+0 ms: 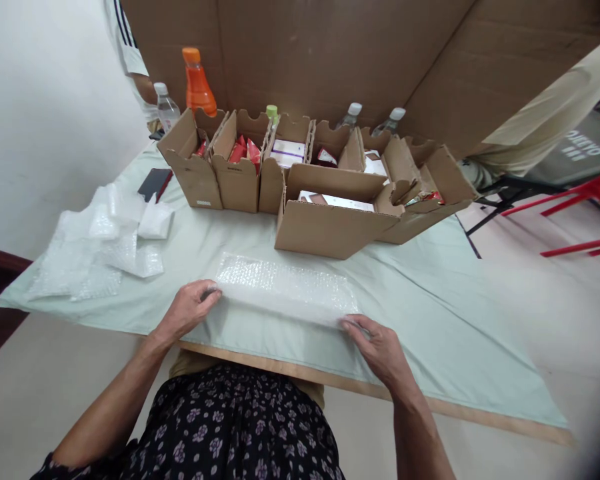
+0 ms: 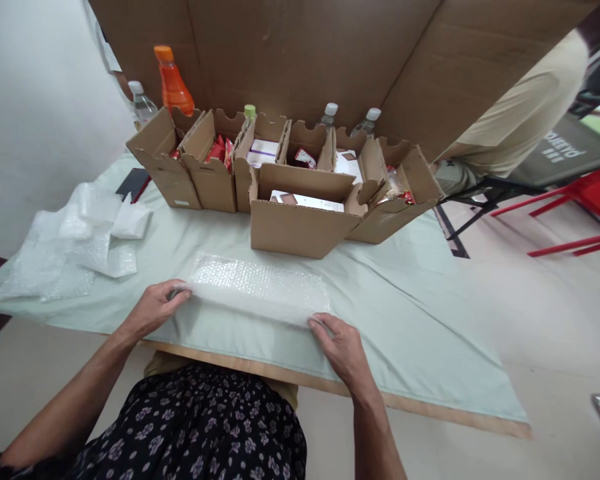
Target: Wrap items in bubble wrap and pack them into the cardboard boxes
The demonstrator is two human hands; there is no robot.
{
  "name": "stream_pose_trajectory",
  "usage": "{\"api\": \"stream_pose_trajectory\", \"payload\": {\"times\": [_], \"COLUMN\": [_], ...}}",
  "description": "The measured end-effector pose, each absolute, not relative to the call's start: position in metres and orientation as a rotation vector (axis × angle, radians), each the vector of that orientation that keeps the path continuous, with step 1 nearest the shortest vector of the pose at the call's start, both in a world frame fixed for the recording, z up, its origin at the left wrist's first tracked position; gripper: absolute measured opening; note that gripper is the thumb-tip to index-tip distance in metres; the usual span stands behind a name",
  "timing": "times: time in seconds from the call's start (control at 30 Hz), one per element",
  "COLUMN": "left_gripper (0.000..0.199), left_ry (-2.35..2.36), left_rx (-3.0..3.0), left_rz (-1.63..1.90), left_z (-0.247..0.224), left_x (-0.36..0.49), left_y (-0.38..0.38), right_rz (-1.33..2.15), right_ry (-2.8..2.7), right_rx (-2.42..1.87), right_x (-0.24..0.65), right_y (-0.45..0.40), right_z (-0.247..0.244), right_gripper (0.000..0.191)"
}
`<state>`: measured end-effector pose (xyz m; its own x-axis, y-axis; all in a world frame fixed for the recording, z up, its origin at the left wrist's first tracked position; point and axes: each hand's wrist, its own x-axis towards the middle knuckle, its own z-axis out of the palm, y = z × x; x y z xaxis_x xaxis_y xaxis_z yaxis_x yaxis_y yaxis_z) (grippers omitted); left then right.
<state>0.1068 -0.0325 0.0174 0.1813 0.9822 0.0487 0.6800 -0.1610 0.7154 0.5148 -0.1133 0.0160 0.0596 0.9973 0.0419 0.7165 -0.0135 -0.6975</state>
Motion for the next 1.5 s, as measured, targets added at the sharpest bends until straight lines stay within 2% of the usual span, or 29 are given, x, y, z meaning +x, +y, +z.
{"api": "stream_pose_trajectory", "payload": {"times": [0.23,0.4,0.5,0.7,0.93,1.17,1.3,1.5], "left_gripper": [0.031,0.031,0.032,0.039,0.030,0.034,0.034,0.017], "left_ry": [1.658,1.762,1.779,1.811,1.880,2.012,2.065,2.053], "left_rx": [1.778,1.744,1.733,1.735,1.820,2.072,2.067,2.024], "left_rz": [0.784,0.758,0.737,0.683,0.633,0.572,0.441,0.348], "left_z": [0.014,0.009,0.007,-0.001,-0.004,-0.002,0.002,0.005], "left_x": [0.124,0.129,0.129,0.128,0.132,0.126,0.123,0.129], "left_y": [-0.014,-0.003,0.000,0.002,0.002,-0.004,-0.004,0.000], "right_rz": [0.705,0.836,0.845,0.693,0.417,0.213,0.120,0.159], "right_ry": [-1.336,-1.077,-1.015,-1.010,-1.234,-1.448,-1.581,-1.610], "right_rx": [-1.691,-1.558,-1.602,-1.649,-1.933,-2.114,-2.201,-2.303], "right_x": [0.516,0.519,0.522,0.520,0.518,0.525,0.522,0.518], "right_y": [-0.078,-0.065,-0.072,-0.081,-0.075,-0.069,-0.063,-0.055], "right_z": [0.021,0.005,-0.007,-0.018,-0.019,-0.027,-0.024,-0.018], "right_gripper": [0.035,0.057,0.059,0.055,0.050,0.052,0.044,0.026]}}
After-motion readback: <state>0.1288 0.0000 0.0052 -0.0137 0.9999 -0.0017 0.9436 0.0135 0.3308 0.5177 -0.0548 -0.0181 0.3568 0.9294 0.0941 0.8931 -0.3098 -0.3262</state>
